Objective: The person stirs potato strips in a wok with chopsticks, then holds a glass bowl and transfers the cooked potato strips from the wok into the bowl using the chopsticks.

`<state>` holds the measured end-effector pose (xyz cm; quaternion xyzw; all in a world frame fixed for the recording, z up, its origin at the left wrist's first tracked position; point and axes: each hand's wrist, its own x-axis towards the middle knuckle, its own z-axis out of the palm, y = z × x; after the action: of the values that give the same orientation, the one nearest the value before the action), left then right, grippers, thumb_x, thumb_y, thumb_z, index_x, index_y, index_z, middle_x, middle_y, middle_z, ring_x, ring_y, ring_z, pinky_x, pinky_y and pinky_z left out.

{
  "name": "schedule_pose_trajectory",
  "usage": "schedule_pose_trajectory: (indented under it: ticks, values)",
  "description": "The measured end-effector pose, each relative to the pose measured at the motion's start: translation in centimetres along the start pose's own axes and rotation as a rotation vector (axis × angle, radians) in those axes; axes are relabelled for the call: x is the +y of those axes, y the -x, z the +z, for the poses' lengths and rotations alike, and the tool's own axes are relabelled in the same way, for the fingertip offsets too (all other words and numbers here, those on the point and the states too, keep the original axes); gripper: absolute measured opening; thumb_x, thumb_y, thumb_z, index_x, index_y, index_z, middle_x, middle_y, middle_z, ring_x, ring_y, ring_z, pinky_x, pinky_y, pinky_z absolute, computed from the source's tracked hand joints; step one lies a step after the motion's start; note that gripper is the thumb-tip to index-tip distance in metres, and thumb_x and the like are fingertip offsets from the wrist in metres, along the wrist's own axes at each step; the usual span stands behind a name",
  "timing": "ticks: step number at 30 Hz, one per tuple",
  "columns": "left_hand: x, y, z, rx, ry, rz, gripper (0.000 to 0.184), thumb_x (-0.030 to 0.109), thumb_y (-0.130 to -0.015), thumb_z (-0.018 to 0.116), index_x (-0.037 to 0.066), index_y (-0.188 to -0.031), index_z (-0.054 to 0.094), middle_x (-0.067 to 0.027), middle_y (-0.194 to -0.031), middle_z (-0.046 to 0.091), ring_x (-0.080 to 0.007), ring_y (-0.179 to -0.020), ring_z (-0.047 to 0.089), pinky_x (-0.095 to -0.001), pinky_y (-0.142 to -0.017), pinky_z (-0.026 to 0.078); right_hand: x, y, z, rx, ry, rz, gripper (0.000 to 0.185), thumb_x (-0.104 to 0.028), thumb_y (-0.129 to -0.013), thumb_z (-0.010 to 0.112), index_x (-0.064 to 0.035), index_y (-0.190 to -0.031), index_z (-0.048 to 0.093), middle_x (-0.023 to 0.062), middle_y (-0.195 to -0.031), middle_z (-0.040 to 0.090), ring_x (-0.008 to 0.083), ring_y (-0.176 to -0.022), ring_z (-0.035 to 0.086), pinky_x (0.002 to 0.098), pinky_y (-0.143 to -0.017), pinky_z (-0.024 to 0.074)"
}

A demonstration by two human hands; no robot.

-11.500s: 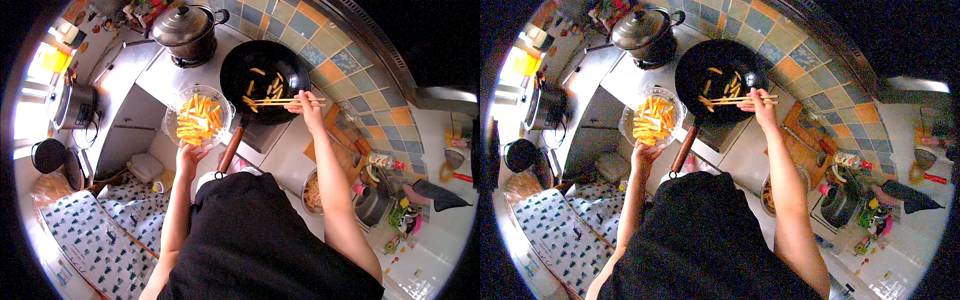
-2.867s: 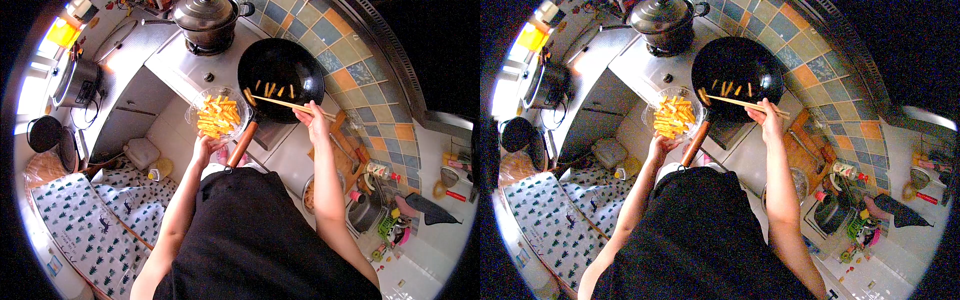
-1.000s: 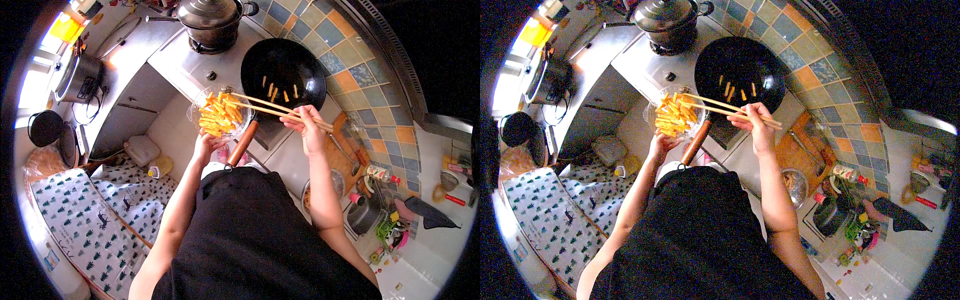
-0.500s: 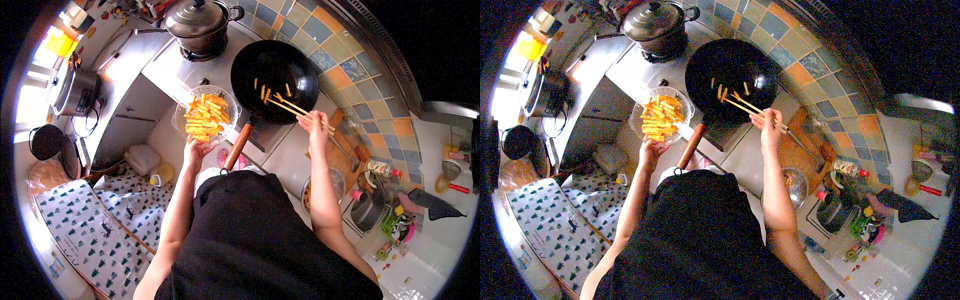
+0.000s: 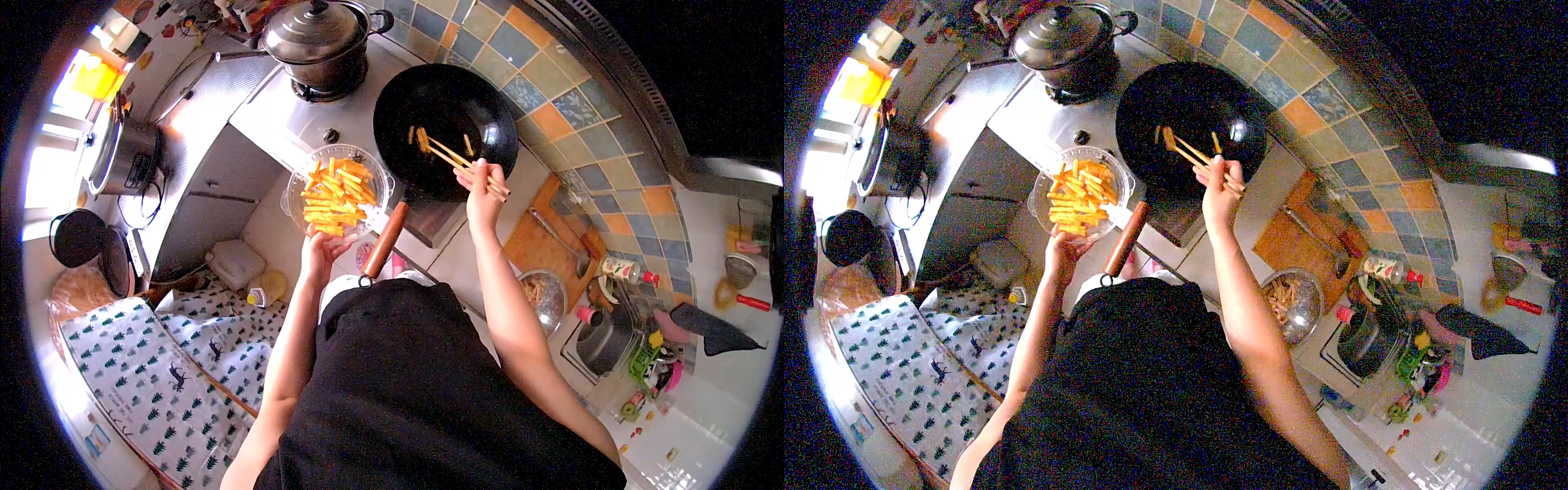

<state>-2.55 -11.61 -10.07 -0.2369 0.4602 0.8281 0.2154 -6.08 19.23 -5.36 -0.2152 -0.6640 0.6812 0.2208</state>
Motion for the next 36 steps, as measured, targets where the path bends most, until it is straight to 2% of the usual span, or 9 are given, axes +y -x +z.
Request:
schedule_pose_trajectory:
  ticks: [2,4,7,10,20,24,28,33,36]
  values:
    - [0.1,0.2,0.1,0.004,0.005,-0.001,0.043,0.009,-0.080,0.044,0.011,-0.123,0.040,-0.0113,-0.117,0.053,-0.0281,-0.098,0.059,-0.0391,-0.078,0.054,0.1,-0.8,-0.1,0.055,-0.106,0.102,0.030,-0.029,-0.096,0.047,0.0004,-0.094,0.046,0.0178,-0.091,0.062,0.0264,-0.078,0.068,0.0299,-0.065,0.0576]
    - [0.3,0.3,0.1,0.013,0.010,-0.014,0.043,0.009,-0.079,0.044,0.012,-0.122,0.041,-0.0106,-0.117,0.053,-0.0266,-0.097,0.059,-0.0386,-0.077,0.054,0.2,-1.4,-0.3,0.077,-0.209,0.192,0.030,-0.030,-0.096,0.047,-0.0001,-0.096,0.045,0.0191,-0.093,0.061,0.0280,-0.079,0.068,0.0312,-0.068,0.0576]
    - [0.8,0.7,0.5,-0.012,0.010,-0.015,0.042,0.008,-0.078,0.044,0.013,-0.120,0.043,-0.0094,-0.116,0.054,-0.0247,-0.096,0.059,-0.0378,-0.077,0.054,0.2,-1.6,0.0,0.084,-0.207,0.248,0.031,-0.031,-0.096,0.046,0.0001,-0.097,0.044,0.0204,-0.092,0.062,0.0290,-0.080,0.067,0.0322,-0.069,0.0575]
    - [0.8,0.7,0.5,0.006,0.013,-0.021,0.042,0.008,-0.078,0.044,0.014,-0.119,0.043,-0.0085,-0.114,0.054,-0.0234,-0.095,0.059,-0.0373,-0.076,0.054,0.7,-1.7,0.6,0.050,-0.225,0.233,0.035,-0.035,-0.095,0.048,-0.0008,-0.095,0.044,0.0211,-0.088,0.063,0.0286,-0.075,0.068,0.0326,-0.064,0.0584]
    - [0.4,0.0,-0.2,-0.014,-0.005,-0.014,0.041,0.010,-0.081,0.043,0.012,-0.122,0.039,-0.0107,-0.115,0.054,-0.0287,-0.095,0.061,-0.0394,-0.078,0.053,0.7,-2.6,-1.0,0.037,-0.367,0.463,0.040,-0.038,-0.092,0.052,0.0011,-0.097,0.045,0.0251,-0.095,0.062,0.0322,-0.082,0.067,0.0327,-0.069,0.0587]
    - [0.3,-0.3,-0.4,-0.036,0.001,-0.017,0.044,0.010,-0.082,0.043,0.013,-0.125,0.037,-0.0110,-0.116,0.054,-0.0303,-0.095,0.062,-0.0382,-0.077,0.052,0.0,-3.1,-1.1,-0.032,-0.381,0.444,0.040,-0.038,-0.092,0.052,0.0011,-0.097,0.045,0.0261,-0.094,0.062,0.0321,-0.083,0.067,0.0332,-0.069,0.0587]
    - [0.2,-0.6,-0.7,-0.058,0.029,-0.026,0.048,0.007,-0.086,0.039,0.011,-0.132,0.030,-0.0148,-0.120,0.052,-0.0317,-0.092,0.064,-0.0346,-0.075,0.055,-0.8,-3.2,-1.0,-0.001,-0.377,0.482,0.034,-0.030,-0.093,0.051,0.0035,-0.094,0.050,0.0283,-0.098,0.060,0.0340,-0.088,0.065,0.0330,-0.072,0.0588]
    - [0.3,-0.5,-0.5,-0.041,0.002,-0.020,0.045,0.010,-0.085,0.039,0.014,-0.129,0.034,-0.0115,-0.117,0.054,-0.0326,-0.096,0.063,-0.0380,-0.079,0.052,-0.5,-3.3,-1.5,0.007,-0.370,0.483,0.033,-0.029,-0.092,0.053,0.0037,-0.093,0.051,0.0272,-0.095,0.061,0.0347,-0.086,0.066,0.0334,-0.070,0.0592]
    - [0.3,-0.9,-0.7,-0.054,-0.003,-0.035,0.045,0.010,-0.085,0.039,0.014,-0.129,0.034,-0.0118,-0.118,0.053,-0.0331,-0.097,0.063,-0.0376,-0.079,0.052,-0.5,-3.2,-1.6,-0.060,-0.350,0.442,0.040,-0.036,-0.091,0.054,0.0020,-0.098,0.046,0.0250,-0.094,0.062,0.0326,-0.084,0.067,0.0326,-0.069,0.0587]
